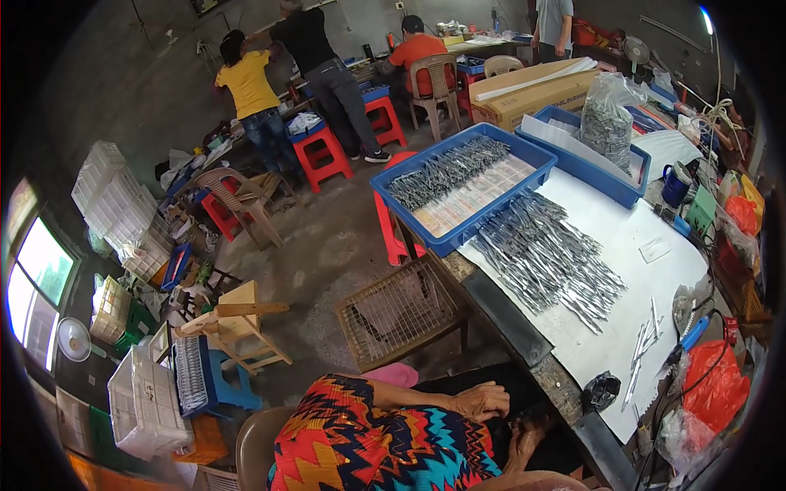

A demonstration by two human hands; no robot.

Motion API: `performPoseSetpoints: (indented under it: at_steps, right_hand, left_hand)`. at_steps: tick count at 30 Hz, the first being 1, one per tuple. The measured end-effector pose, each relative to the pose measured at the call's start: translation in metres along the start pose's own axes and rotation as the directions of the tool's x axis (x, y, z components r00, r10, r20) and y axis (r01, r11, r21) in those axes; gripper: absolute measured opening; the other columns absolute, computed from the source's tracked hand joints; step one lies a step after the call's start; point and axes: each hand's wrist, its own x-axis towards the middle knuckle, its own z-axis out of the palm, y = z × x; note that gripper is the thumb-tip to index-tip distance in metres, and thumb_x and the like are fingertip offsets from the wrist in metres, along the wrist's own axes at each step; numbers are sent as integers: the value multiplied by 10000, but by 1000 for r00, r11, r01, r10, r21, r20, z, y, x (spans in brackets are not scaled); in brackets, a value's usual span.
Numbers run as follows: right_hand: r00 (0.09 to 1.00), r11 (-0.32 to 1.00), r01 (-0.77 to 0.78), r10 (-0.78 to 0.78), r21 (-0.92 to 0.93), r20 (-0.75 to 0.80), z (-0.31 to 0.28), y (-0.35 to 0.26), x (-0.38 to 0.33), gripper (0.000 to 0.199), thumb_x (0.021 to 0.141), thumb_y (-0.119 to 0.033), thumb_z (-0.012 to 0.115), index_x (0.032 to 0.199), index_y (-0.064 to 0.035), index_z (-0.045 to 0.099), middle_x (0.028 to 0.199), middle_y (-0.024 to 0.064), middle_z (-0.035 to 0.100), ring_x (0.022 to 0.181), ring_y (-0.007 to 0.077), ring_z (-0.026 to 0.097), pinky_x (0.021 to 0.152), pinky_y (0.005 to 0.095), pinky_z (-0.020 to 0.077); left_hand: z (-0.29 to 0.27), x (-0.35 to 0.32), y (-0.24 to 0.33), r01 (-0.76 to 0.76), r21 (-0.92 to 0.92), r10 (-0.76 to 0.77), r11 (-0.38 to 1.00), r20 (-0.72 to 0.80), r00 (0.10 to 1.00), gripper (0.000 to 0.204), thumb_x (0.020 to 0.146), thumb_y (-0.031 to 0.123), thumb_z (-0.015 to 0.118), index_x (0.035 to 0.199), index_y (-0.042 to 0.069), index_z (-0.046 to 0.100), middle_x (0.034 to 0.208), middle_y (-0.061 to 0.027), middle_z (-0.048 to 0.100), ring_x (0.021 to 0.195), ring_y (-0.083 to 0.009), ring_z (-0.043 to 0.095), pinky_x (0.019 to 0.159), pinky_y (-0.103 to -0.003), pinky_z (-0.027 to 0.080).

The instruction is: Cleaning and sorting small metal rods at a workbench in a workshop.

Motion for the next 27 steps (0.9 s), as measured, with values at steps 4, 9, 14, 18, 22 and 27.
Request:
performPoseSetpoints:
  at_steps: [4, 9, 14, 18, 22, 27]
  right_hand:
    - [998, 1000, -9, 9, 3, 57, -1, -1, 1, 137, 648, -9, 559, 785, -10, 555, 739, 51, 539, 641, 143, 519, 553, 246, 434]
    - [999, 999, 27, -28, 44, 21, -6, 9, 9, 300, 633, 15, 555, 913, -59, 477, 736, 47, 515, 562, 134, 513, 431, 191, 412]
    - [1000, 1000, 4, -4, 1, 5, 0, 0, -1, 256, 619, 14, 554, 856, -60, 490, 737, 45, 503, 603, 135, 501, 509, 209, 418]
    - [1000, 999, -9, 8, 38, 28, 6, -7, -7, 246, 614, 19, 556, 836, -74, 506, 754, 33, 494, 687, 144, 486, 625, 252, 423]
    - [999, 998, -37, 36, 59, 28, 1, -4, -4, 260, 614, 28, 559, 843, -85, 511, 766, 20, 493, 721, 144, 479, 651, 267, 416]
    - [995, 996, -87, 86, 20, 55, 4, -10, -8, 279, 620, 28, 579, 860, -100, 516, 785, 9, 500, 727, 138, 470, 653, 272, 401]
  left_hand:
    - [0, 0, -2, -1, 6, 1, 1000, -15, 1000, 104, 678, 85, 614, 751, 116, 546, 748, -5, 486, 740, -174, 467, 658, -309, 304]
    - [1, -1, -2, 5, 17, -5, 1000, -14, 1000, 102, 672, 85, 612, 738, 116, 541, 742, -5, 487, 732, -175, 464, 652, -311, 304]
    - [0, -2, 0, -5, 26, 5, 1000, -33, 999, 112, 661, 80, 614, 732, 119, 536, 736, -4, 487, 729, -177, 463, 650, -311, 304]
    - [0, -2, 1, 0, 17, 0, 1000, -34, 999, 126, 652, 65, 617, 729, 125, 538, 733, 3, 488, 733, -172, 469, 647, -308, 308]
    - [-4, -1, 5, 10, 20, -10, 1000, -7, 1000, 95, 681, 69, 611, 742, 115, 555, 749, -1, 495, 729, -167, 467, 674, -306, 320]
    - [-2, -2, 3, 7, 15, -7, 1000, -46, 999, 122, 649, 63, 618, 718, 129, 542, 733, 6, 491, 733, -170, 473, 659, -308, 321]
